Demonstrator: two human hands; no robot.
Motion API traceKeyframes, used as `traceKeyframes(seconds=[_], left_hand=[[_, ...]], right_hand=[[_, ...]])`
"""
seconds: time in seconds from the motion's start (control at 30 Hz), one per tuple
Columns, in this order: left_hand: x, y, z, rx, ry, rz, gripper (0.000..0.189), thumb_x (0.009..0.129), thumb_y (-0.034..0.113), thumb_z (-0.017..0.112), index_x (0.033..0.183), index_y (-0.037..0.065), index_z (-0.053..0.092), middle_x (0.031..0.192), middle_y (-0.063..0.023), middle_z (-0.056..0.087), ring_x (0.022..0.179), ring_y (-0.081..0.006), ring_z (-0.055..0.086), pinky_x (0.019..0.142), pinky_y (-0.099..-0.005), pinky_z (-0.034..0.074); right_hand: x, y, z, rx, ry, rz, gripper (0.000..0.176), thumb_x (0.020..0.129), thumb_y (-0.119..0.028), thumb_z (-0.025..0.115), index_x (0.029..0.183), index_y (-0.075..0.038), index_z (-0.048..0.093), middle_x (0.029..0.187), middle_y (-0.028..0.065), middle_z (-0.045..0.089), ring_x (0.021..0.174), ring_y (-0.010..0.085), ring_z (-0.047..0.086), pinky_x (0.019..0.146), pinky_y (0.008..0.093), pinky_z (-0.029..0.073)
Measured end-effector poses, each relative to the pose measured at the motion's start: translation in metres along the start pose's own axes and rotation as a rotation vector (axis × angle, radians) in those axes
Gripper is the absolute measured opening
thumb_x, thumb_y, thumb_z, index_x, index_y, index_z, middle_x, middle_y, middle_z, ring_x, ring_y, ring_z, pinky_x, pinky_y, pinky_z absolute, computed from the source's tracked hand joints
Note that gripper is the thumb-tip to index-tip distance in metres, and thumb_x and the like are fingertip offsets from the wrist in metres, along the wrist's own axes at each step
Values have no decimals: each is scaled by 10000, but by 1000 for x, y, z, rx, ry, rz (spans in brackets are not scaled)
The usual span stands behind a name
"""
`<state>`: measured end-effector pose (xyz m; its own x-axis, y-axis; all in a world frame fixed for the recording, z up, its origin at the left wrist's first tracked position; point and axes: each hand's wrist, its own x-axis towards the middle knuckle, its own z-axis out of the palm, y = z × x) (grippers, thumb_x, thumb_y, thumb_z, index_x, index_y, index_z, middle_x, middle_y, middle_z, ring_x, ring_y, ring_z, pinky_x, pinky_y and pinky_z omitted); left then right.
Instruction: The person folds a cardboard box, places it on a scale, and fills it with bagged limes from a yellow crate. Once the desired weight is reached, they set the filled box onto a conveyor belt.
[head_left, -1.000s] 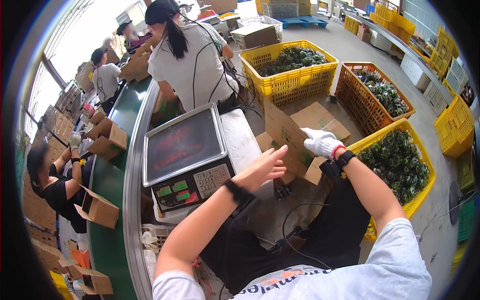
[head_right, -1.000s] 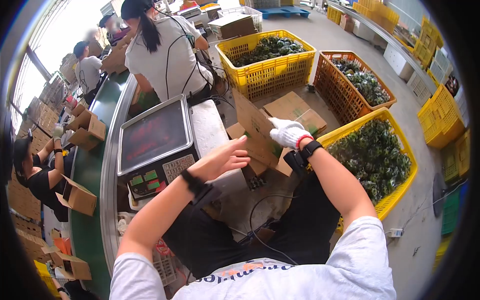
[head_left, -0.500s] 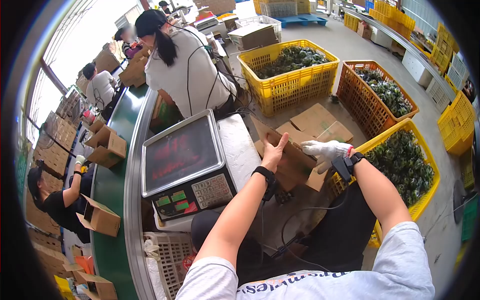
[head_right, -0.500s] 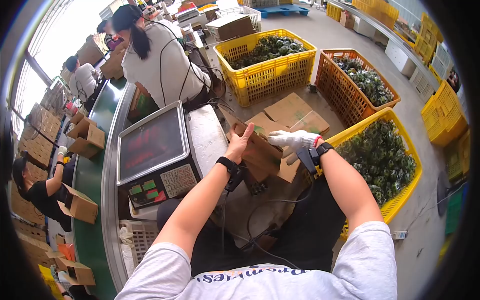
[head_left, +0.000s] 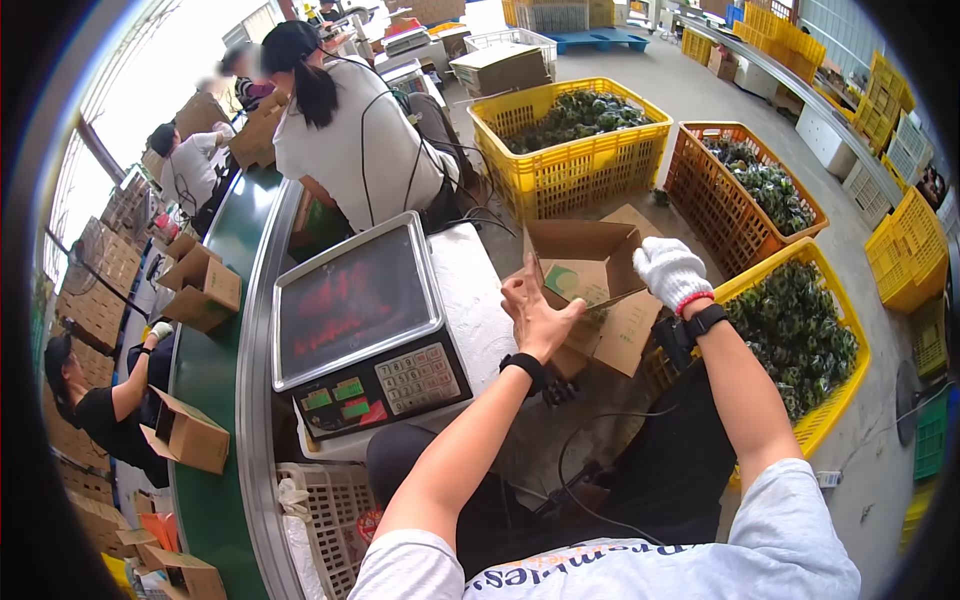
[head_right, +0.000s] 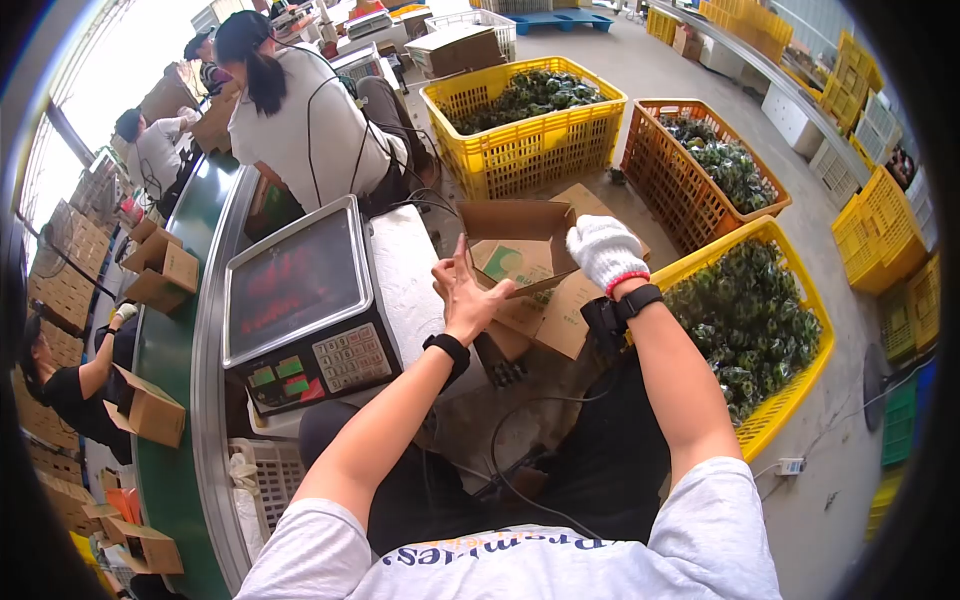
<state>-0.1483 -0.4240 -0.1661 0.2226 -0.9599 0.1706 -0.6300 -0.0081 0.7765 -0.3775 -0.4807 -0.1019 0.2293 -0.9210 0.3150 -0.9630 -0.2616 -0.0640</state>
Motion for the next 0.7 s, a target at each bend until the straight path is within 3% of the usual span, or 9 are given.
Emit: traceKeyframes(seconds=[0.07, 0.1, 0.17, 0.27, 0.3, 0.43, 0.53, 0.67, 0.7], left_hand=[[-11, 14, -10, 109, -34, 109, 991, 664, 451, 834, 1487, 113, 398, 1366, -183, 323, 1292, -411, 342, 1088, -517, 349], [-11, 18, -13, 114, -46, 108, 991, 664, 451, 834, 1487, 113, 398, 1366, -183, 323, 1292, -411, 342, 1088, -517, 349], [-4, 23, -14, 386, 44, 391, 860, 661, 436, 790, 1348, -1, 511, 1416, -152, 367, 1332, -359, 356, 1049, -478, 405], [15, 23, -17, 321, 70, 467, 778, 661, 414, 772, 1235, -68, 562, 1435, -157, 390, 1366, -327, 347, 1035, -473, 415], [18, 25, -22, 308, 85, 467, 698, 675, 372, 758, 1194, -60, 578, 1385, -163, 450, 1316, -327, 426, 1006, -456, 438], [29, 16, -22, 235, -82, 470, 636, 692, 332, 741, 1160, -66, 575, 1313, -163, 507, 1196, -336, 528, 962, -449, 467], [32, 22, -16, 15, -107, 278, 587, 721, 235, 723, 1195, -55, 534, 1259, -177, 530, 1076, -362, 581, 932, -470, 483], [37, -1, 2, -175, 39, 447, 641, 727, 183, 722, 1286, -36, 496, 1281, -204, 514, 1184, -379, 539, 1039, -436, 447], [36, -2, 2, -231, -30, 412, 697, 750, 240, 771, 1318, -36, 477, 1307, -213, 500, 1260, -383, 495, 1087, -430, 416]], right_hand=[[-1, 10, 6, 29, -51, 84, 348, 945, -318, 529, 887, -38, 727, 912, 191, 723, 891, 385, 688, 818, 477, 551], [-2, 7, -2, 39, -83, 103, 358, 938, -323, 522, 907, -37, 735, 930, 190, 724, 912, 388, 685, 836, 477, 548], [0, 4, -9, 20, -102, 117, 353, 920, -329, 527, 903, -45, 736, 935, 203, 721, 928, 388, 681, 842, 478, 543], [-2, -1, -23, 35, -59, 109, 334, 879, -323, 551, 898, -48, 739, 912, 211, 719, 899, 394, 684, 821, 489, 545], [0, -4, -32, 35, -94, 123, 332, 863, -325, 561, 893, -49, 743, 909, 208, 720, 892, 395, 685, 816, 491, 547], [4, 7, -33, 64, -270, 182, 363, 801, -351, 598, 933, -54, 761, 967, 204, 729, 923, 390, 693, 826, 478, 559], [13, 8, -28, 94, -274, 258, 363, 795, -338, 601, 970, -61, 757, 1008, 206, 727, 964, 397, 689, 855, 479, 553], [16, 10, -26, 124, -307, 283, 350, 797, -307, 606, 998, -58, 748, 1024, 204, 725, 992, 394, 682, 881, 479, 547], [16, 13, -22, 120, -291, 277, 349, 798, -302, 606, 1004, -59, 747, 1026, 203, 725, 994, 394, 681, 882, 480, 547]])
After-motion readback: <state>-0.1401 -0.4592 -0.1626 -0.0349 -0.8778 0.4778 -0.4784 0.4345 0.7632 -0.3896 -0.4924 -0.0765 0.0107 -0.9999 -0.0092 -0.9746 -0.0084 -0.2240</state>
